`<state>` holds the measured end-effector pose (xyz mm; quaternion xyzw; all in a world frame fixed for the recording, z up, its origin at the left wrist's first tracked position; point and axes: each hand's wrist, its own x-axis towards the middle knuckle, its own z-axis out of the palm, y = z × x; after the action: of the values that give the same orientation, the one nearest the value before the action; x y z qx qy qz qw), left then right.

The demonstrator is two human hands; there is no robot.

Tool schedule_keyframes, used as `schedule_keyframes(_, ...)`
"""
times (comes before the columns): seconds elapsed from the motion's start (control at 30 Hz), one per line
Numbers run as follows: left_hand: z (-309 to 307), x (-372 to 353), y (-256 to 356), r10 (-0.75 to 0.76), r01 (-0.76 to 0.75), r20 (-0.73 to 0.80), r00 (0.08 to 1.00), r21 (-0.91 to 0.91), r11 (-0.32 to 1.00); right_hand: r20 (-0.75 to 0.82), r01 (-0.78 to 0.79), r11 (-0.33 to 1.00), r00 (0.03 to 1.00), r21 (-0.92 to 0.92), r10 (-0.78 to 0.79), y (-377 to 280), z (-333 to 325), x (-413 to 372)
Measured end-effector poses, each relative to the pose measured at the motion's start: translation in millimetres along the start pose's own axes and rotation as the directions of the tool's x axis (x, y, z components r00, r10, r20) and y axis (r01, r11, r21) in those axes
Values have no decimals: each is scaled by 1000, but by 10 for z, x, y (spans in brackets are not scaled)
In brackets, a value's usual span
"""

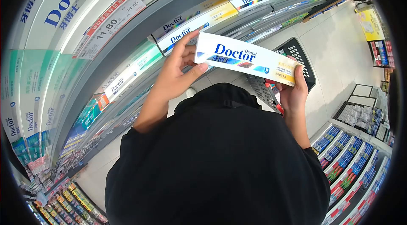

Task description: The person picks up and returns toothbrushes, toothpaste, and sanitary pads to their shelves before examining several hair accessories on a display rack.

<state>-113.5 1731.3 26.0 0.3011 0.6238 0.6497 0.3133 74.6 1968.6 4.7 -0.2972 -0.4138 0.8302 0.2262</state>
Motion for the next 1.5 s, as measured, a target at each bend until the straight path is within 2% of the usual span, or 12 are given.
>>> schedule_keyframes(0.17, -74, 17, 112, 48, -53, 39, 998, 123, 991, 129, 102, 992, 987, -76, -92, -108, 27, 7)
schedule_keyframes(0.37, -79, 32, 97, 69, -72, 38, 997, 98, 993, 83, 103, 982, 992, -157, -91, -158, 66, 9)
schedule_keyframes(0.47, -87, 35, 114, 81, -82, 20, 997, 93, 992, 164, 119, 966, 983, -232, -81, -175, 7, 7)
schedule_keyframes(0.57, -107, 26, 78, 41, -41, 1, 999, -24, 999, 149, 210, 942, 973, -260, -176, -185, 158, -31)
schedule_keyframes(0.67, -171, -29, -72, -51, 46, -38, 998, -122, 991, 295, 154, 988, 945, -21, -141, -188, 70, -9)
schedule_keyframes(0.77, -200, 2, -27, -224, 214, -82, 971, -119, 970, 374, 23, 1000, 927, -4, -20, -271, 56, -14)
schedule_keyframes(0.93, -209, -15, -26, -451, 457, -198, 870, -16, 889, 233, -53, 992, 969, -115, 79, -225, 20, 3)
schedule_keyframes(1.03, -193, -79, -23, -515, 522, -180, 838, -10, 853, 145, -155, 982, 975, -112, 171, -108, -93, 37)
schedule_keyframes(1.13, -232, -134, -75, -545, 554, -157, 824, 19, 832, 77, -200, 972, 975, -124, 210, -54, -62, 2)
schedule_keyframes(1.33, -171, -170, -32, -492, 513, -192, 849, 79, 855, 86, -161, 975, 981, -155, 176, -19, -41, -67)
schedule_keyframes(1.43, -225, -244, -113, -499, 498, -112, 859, -39, 866, 47, -71, 989, 996, -127, 77, 2, 50, -145)
schedule_keyframes(1.5, -186, -266, -110, -503, 491, -79, 861, -135, 861, 40, -122, 985, 991, -120, 128, -37, 75, -176)
